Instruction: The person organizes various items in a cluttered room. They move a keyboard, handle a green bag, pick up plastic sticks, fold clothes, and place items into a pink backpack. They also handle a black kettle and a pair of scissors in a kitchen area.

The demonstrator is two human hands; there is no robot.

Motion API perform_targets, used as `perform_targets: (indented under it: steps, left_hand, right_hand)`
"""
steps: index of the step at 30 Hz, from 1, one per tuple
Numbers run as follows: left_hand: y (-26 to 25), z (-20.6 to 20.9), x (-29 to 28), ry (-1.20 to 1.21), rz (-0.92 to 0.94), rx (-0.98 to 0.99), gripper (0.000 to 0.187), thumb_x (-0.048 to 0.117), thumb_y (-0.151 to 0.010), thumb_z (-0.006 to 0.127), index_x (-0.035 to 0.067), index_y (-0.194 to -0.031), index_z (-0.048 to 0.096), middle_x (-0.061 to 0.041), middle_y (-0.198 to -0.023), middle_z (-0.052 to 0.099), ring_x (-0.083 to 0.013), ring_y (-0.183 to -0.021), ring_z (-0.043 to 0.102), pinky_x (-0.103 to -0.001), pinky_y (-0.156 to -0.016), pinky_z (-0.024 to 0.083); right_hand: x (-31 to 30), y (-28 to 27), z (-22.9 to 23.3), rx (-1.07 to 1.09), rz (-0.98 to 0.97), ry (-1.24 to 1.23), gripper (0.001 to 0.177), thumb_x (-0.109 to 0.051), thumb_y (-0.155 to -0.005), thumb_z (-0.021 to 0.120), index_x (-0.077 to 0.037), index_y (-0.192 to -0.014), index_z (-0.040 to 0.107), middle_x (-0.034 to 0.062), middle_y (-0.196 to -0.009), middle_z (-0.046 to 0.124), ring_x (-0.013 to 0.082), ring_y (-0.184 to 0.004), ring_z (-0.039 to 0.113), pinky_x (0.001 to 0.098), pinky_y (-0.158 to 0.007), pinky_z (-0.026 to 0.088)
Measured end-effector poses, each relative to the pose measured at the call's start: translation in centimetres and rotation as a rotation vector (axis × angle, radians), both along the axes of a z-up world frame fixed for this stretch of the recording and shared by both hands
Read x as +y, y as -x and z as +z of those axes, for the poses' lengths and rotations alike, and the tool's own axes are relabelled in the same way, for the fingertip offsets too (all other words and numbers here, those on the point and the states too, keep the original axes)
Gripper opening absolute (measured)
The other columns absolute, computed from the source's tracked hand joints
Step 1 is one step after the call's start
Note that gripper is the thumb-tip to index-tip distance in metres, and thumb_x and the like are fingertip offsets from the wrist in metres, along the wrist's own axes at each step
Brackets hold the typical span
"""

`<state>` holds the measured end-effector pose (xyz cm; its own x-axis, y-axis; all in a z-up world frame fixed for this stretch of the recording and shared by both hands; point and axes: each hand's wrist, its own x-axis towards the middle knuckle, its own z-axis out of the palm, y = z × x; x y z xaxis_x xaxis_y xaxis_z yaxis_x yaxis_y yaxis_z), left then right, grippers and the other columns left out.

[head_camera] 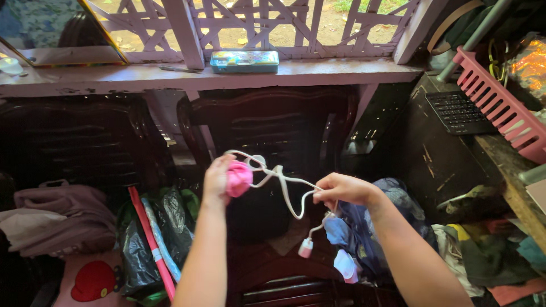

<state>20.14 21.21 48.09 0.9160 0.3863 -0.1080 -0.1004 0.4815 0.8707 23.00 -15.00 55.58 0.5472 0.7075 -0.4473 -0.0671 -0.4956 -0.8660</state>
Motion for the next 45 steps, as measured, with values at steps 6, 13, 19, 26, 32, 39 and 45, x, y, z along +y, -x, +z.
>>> perform_targets:
  steps: [6,13,19,26,32,39,45]
  left_hand:
    - [3.0,0.4,8.5,0.139,0.285,-0.101,0.011,0.016,-0.099,0.066,0.005,-0.103,0.065,-0.004,-0.092,0.069,-0.0153,-0.081,0.069,-0.031,-0.076,0.059]
    - [4.5,-4.0,11.0,-0.245,0.099,-0.085,0.009,0.007,-0.098,0.065,0.002,-0.105,0.068,-0.007,-0.099,0.071,-0.0165,-0.089,0.068,-0.03,-0.083,0.056]
    - [7.4,-8.3,-1.9,-0.548,-0.563,0.459,0.035,0.02,-0.084,0.078,-0.002,-0.111,0.077,-0.013,-0.099,0.078,-0.0197,-0.088,0.072,-0.034,-0.083,0.058]
    - [6.9,2.7,-8.8,-1.0,0.169,-0.279,0.094,0.021,-0.078,0.09,0.002,-0.155,0.039,-0.025,-0.143,0.057,-0.035,-0.128,0.057,-0.041,-0.1,0.048]
    - [5.2,10.5,-10.4,-0.772,-0.345,-0.076,0.039,0.022,-0.083,0.079,0.005,-0.118,0.074,-0.009,-0.099,0.078,-0.017,-0.087,0.071,-0.03,-0.08,0.056]
    - [5.8,8.8,-8.4,-0.744,-0.511,-0.097,0.024,0.022,-0.094,0.07,0.002,-0.106,0.073,-0.006,-0.097,0.076,-0.0123,-0.09,0.07,-0.028,-0.081,0.057]
    - [7.4,10.2,-8.0,-0.956,-0.42,-0.281,0.061,0.017,-0.082,0.078,0.004,-0.137,0.056,-0.004,-0.123,0.067,-0.0132,-0.103,0.067,-0.028,-0.087,0.052]
  right_hand:
    - [-4.4,-0.2,-1.1,0.071,0.065,-0.147,0.023,-0.023,-0.096,0.069,-0.001,-0.089,0.074,0.0013,-0.071,0.069,0.0084,-0.065,0.065,0.0235,-0.062,0.053]
    - [-5.6,-2.1,0.6,0.129,-0.348,-0.491,0.022,-0.023,-0.098,0.063,-0.004,-0.086,0.063,-0.0012,-0.063,0.051,0.0096,-0.052,0.046,0.0256,-0.045,0.034]
    - [-0.4,-2.8,5.5,-0.057,-0.517,-0.703,0.03,-0.028,-0.109,0.049,-0.009,-0.086,0.051,-0.0065,-0.064,0.037,0.0053,-0.05,0.032,0.0242,-0.042,0.027]
    - [4.2,-0.9,10.1,-0.312,-0.278,-0.227,0.035,-0.032,-0.106,0.054,-0.005,-0.084,0.06,-0.0058,-0.061,0.045,0.0046,-0.049,0.038,0.0248,-0.042,0.031]
    - [4.6,0.1,11.8,-0.431,-0.125,-0.046,0.034,-0.033,-0.099,0.064,-0.003,-0.085,0.071,-0.0059,-0.057,0.049,0.004,-0.048,0.042,0.0255,-0.042,0.03]
    - [1.3,-0.8,11.8,-0.309,-0.046,-0.059,0.029,-0.03,-0.096,0.067,-0.003,-0.087,0.073,-0.0048,-0.054,0.048,0.0054,-0.046,0.043,0.025,-0.041,0.033]
    - [1.0,1.2,11.6,-0.044,-0.103,-0.106,0.028,-0.028,-0.099,0.062,-0.002,-0.091,0.069,-0.0072,-0.057,0.045,0.0045,-0.046,0.037,0.0247,-0.041,0.028]
